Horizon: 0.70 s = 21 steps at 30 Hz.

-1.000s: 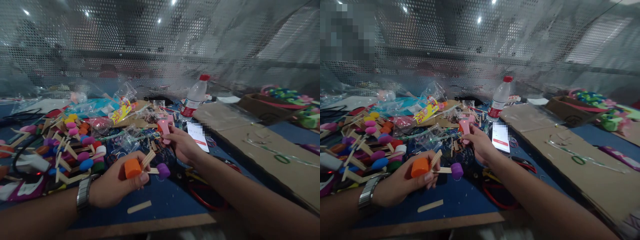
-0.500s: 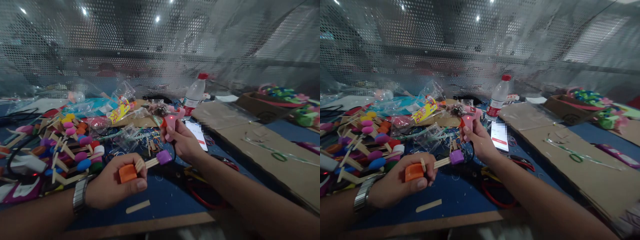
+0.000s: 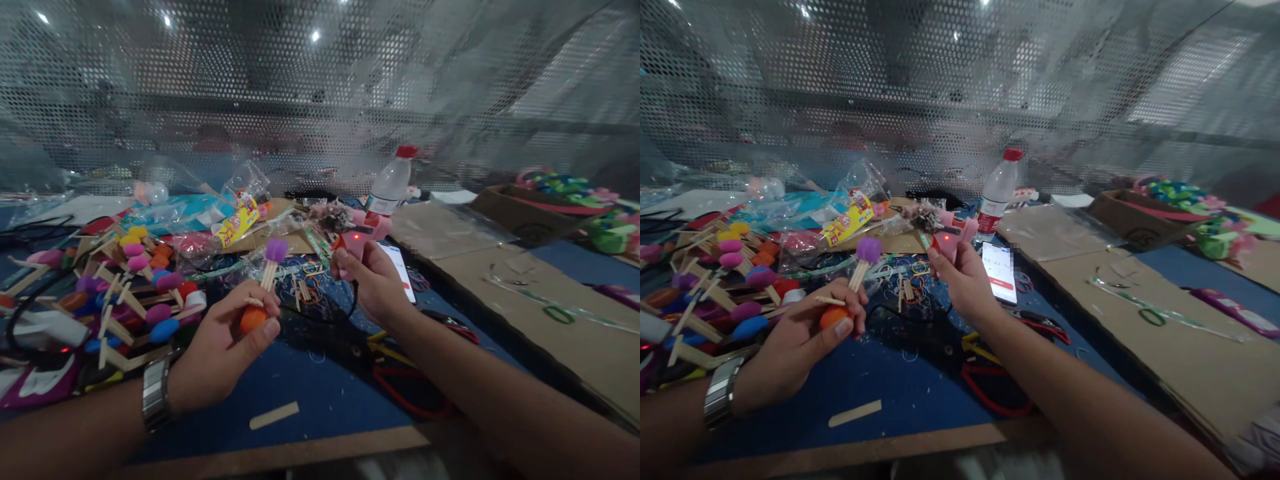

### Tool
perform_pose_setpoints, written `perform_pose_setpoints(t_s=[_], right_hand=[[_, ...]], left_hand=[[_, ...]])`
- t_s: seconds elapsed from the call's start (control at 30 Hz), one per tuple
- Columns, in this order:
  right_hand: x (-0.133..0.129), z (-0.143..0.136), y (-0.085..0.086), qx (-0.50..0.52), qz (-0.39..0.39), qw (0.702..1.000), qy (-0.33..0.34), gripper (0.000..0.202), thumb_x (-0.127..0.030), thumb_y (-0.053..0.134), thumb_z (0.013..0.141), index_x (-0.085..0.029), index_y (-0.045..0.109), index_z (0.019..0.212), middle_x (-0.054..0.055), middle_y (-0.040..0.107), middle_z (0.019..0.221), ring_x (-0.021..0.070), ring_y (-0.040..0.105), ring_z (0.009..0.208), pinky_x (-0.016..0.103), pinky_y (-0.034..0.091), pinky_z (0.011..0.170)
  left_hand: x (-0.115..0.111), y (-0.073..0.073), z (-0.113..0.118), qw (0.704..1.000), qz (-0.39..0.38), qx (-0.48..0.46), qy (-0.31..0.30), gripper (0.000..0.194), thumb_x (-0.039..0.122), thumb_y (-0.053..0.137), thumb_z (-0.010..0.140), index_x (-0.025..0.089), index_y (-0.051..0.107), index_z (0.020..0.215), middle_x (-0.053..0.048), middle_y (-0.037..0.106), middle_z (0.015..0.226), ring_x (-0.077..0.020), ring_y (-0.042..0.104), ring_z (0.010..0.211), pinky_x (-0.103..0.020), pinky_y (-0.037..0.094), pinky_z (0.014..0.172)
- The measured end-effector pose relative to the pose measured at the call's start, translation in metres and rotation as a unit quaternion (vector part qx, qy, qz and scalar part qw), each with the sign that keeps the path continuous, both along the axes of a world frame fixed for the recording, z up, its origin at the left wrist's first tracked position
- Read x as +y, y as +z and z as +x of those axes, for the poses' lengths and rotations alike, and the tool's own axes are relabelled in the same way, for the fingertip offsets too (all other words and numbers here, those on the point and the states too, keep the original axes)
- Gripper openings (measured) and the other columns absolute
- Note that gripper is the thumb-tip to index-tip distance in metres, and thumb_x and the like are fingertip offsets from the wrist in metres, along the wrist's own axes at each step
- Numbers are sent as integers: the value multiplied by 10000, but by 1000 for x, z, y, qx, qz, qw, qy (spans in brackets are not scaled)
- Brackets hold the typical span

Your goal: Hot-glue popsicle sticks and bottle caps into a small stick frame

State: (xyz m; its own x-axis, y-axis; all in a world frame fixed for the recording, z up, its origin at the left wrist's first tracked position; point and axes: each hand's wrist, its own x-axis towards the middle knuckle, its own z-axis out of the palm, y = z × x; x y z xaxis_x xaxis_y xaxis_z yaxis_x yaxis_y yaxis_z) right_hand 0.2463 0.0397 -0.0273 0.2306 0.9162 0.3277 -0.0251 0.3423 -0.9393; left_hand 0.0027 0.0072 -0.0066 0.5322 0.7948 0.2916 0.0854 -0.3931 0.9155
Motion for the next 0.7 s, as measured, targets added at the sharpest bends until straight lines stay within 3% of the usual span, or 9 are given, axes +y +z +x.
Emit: perform_pose_setpoints(t_s=[0.1,0.23,0.4,0.7], right_hand=[[-5,1,6,-87,-5,995,-45,286,-400,769,720,-216,557,774,-56,547,578,116,480,525,263,422,514],[-13,0,12,-211,15,971,-108,327,-365,796,671,-204,540,547,-41,511,471,105,430,446,247,358,428],[-20,-5,14,-239,93,963,-78,64,-262,750,728,-206,719,728,31,740,701,213,684,649,319,551,592],[-25,0,11,-357,159,913,-115,158,-189,659,741,-223,622,592,-20,611,524,178,609,530,297,515,531]], left_hand=[[-2,-1,2,998,20,37,45,94,282,546,971,213,609,981,-40,561,982,-195,562,968,-328,456,817],[-5,-4,2,994,43,83,58,140,295,562,966,243,630,1076,-38,571,1010,-185,576,898,-344,474,798],[-6,-8,2,994,41,84,52,199,342,608,950,256,635,1127,-50,573,1097,-182,614,876,-373,513,824],[-8,-1,5,988,91,120,46,281,270,605,944,218,647,1216,-98,583,1228,-249,586,1172,-412,478,1041]])
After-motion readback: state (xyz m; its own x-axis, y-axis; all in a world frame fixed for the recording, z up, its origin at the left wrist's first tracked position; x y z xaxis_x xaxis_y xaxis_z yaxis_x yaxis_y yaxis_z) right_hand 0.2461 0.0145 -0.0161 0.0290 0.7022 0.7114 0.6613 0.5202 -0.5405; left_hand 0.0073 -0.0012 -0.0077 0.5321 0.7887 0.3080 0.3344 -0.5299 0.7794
